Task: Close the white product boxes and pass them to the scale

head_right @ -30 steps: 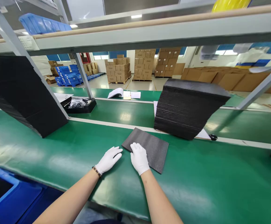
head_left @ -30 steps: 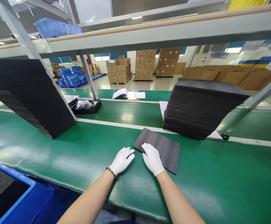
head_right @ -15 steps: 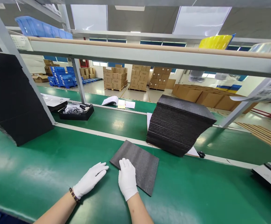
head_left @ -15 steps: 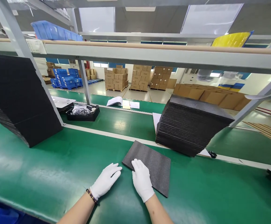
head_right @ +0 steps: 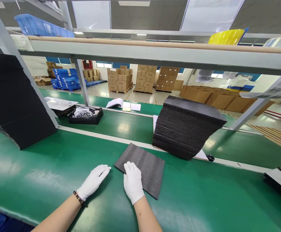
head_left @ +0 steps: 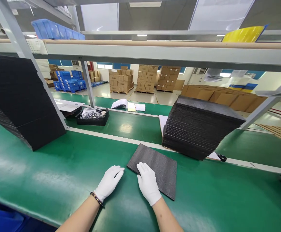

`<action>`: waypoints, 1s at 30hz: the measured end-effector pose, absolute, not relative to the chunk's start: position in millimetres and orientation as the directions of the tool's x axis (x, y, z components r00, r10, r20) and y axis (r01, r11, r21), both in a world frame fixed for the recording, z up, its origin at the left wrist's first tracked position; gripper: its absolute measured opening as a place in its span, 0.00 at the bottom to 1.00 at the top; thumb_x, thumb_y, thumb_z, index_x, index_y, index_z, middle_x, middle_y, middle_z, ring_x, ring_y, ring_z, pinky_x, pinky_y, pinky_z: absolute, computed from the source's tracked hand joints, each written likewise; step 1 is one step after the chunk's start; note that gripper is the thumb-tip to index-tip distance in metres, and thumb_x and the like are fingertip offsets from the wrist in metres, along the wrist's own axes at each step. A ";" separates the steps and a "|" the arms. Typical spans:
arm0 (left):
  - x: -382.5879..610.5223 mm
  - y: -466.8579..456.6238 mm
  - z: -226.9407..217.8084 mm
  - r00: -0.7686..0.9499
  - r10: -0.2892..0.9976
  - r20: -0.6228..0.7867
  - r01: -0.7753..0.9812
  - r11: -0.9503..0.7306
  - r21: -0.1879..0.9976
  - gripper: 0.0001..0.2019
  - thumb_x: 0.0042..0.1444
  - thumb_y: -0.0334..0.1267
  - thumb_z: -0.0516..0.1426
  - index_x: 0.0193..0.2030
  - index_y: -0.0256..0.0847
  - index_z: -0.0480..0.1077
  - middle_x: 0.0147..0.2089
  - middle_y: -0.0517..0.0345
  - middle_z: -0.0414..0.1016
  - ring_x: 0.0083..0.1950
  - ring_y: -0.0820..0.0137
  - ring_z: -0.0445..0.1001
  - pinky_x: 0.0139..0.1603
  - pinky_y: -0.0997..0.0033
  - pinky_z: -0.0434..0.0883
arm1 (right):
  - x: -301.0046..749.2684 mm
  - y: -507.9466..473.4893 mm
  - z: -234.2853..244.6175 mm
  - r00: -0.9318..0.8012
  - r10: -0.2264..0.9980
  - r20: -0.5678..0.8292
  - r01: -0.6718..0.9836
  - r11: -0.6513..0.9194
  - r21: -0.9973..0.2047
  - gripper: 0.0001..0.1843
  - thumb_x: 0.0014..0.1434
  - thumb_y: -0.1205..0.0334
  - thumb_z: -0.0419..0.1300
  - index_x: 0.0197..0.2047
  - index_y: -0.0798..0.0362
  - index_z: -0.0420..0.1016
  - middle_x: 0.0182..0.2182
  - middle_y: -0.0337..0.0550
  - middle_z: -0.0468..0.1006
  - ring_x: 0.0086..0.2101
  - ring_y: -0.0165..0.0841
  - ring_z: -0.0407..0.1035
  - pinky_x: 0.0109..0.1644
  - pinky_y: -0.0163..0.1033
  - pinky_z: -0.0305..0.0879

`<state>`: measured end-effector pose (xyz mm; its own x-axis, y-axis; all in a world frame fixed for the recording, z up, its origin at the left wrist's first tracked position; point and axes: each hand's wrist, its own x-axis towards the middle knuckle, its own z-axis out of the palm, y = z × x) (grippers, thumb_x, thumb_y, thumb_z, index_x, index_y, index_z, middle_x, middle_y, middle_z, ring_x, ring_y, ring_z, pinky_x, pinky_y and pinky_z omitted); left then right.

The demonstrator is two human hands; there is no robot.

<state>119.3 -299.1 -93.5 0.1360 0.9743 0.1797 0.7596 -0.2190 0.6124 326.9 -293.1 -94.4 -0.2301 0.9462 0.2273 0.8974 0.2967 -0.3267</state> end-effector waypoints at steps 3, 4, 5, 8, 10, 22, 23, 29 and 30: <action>118.8 -298.9 -91.5 0.161 0.974 0.162 0.752 -0.227 0.618 0.19 0.64 0.43 0.47 0.48 0.46 0.78 0.54 0.57 0.78 0.60 0.61 0.72 0.67 0.53 0.64 | 325.8 -291.4 -92.8 -0.231 0.945 0.230 0.892 0.300 -0.337 0.21 0.63 0.57 0.58 0.58 0.52 0.68 0.58 0.49 0.68 0.58 0.41 0.62 0.62 0.57 0.59; 118.6 -298.8 -90.4 0.169 0.973 0.157 0.748 -0.230 0.622 0.19 0.64 0.43 0.47 0.48 0.46 0.78 0.54 0.57 0.78 0.60 0.61 0.72 0.67 0.53 0.64 | 325.4 -290.8 -92.3 -0.232 0.945 0.231 0.891 0.302 -0.340 0.20 0.63 0.57 0.58 0.57 0.52 0.68 0.58 0.49 0.68 0.58 0.41 0.62 0.62 0.57 0.59; 118.4 -298.6 -89.0 0.174 0.972 0.156 0.745 -0.233 0.625 0.19 0.64 0.43 0.47 0.48 0.46 0.78 0.53 0.57 0.79 0.59 0.61 0.73 0.67 0.53 0.64 | 325.2 -290.3 -91.9 -0.233 0.944 0.233 0.889 0.304 -0.343 0.20 0.63 0.57 0.58 0.57 0.52 0.68 0.58 0.49 0.68 0.58 0.41 0.62 0.62 0.57 0.60; 118.2 -297.0 -84.5 0.191 0.969 0.159 0.733 -0.248 0.633 0.18 0.64 0.43 0.47 0.48 0.46 0.78 0.53 0.57 0.79 0.58 0.62 0.73 0.66 0.55 0.64 | 325.9 -289.5 -91.9 -0.242 0.941 0.235 0.884 0.313 -0.346 0.20 0.63 0.57 0.58 0.57 0.52 0.68 0.58 0.49 0.68 0.58 0.40 0.62 0.62 0.57 0.60; 118.2 -294.8 -81.8 0.210 0.966 0.152 0.722 -0.258 0.642 0.19 0.64 0.44 0.47 0.48 0.45 0.78 0.53 0.56 0.79 0.58 0.62 0.74 0.66 0.56 0.64 | 327.3 -289.2 -92.6 -0.249 0.940 0.233 0.883 0.319 -0.345 0.20 0.63 0.57 0.57 0.58 0.52 0.68 0.58 0.49 0.67 0.58 0.40 0.62 0.62 0.57 0.59; 116.1 -290.7 -79.8 0.247 0.962 0.118 0.704 -0.262 0.660 0.19 0.66 0.43 0.46 0.49 0.45 0.77 0.52 0.58 0.79 0.57 0.66 0.74 0.67 0.59 0.62 | 330.2 -284.8 -97.8 -0.275 0.933 0.233 0.865 0.346 -0.363 0.20 0.63 0.57 0.58 0.57 0.52 0.68 0.58 0.49 0.68 0.58 0.41 0.62 0.62 0.57 0.59; 116.2 -290.6 -79.5 0.249 0.961 0.122 0.704 -0.266 0.658 0.18 0.66 0.42 0.46 0.49 0.45 0.77 0.52 0.57 0.79 0.57 0.66 0.74 0.67 0.59 0.63 | 330.6 -284.2 -98.7 -0.277 0.932 0.234 0.864 0.348 -0.364 0.20 0.63 0.57 0.58 0.57 0.53 0.68 0.58 0.49 0.68 0.58 0.41 0.62 0.62 0.57 0.59; 116.4 -288.9 -79.8 0.289 0.945 0.155 0.690 -0.317 0.651 0.17 0.66 0.40 0.48 0.46 0.45 0.78 0.49 0.58 0.81 0.55 0.67 0.75 0.67 0.60 0.63 | 333.2 -281.3 -104.9 -0.286 0.925 0.252 0.863 0.362 -0.351 0.20 0.63 0.57 0.58 0.57 0.52 0.68 0.57 0.49 0.69 0.58 0.40 0.62 0.62 0.57 0.59; 116.4 -288.7 -80.2 0.293 0.942 0.161 0.687 -0.325 0.650 0.16 0.66 0.40 0.48 0.46 0.45 0.78 0.49 0.58 0.81 0.55 0.67 0.75 0.66 0.60 0.63 | 333.6 -281.0 -105.8 -0.286 0.924 0.255 0.865 0.363 -0.345 0.20 0.63 0.57 0.58 0.57 0.52 0.68 0.57 0.49 0.69 0.58 0.40 0.63 0.62 0.56 0.59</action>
<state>116.4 -288.7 -80.2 0.2930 0.9424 0.1611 0.6866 -0.3247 0.6505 333.6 -281.0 -105.8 -0.2860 0.9237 0.2551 0.8654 0.3633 -0.3452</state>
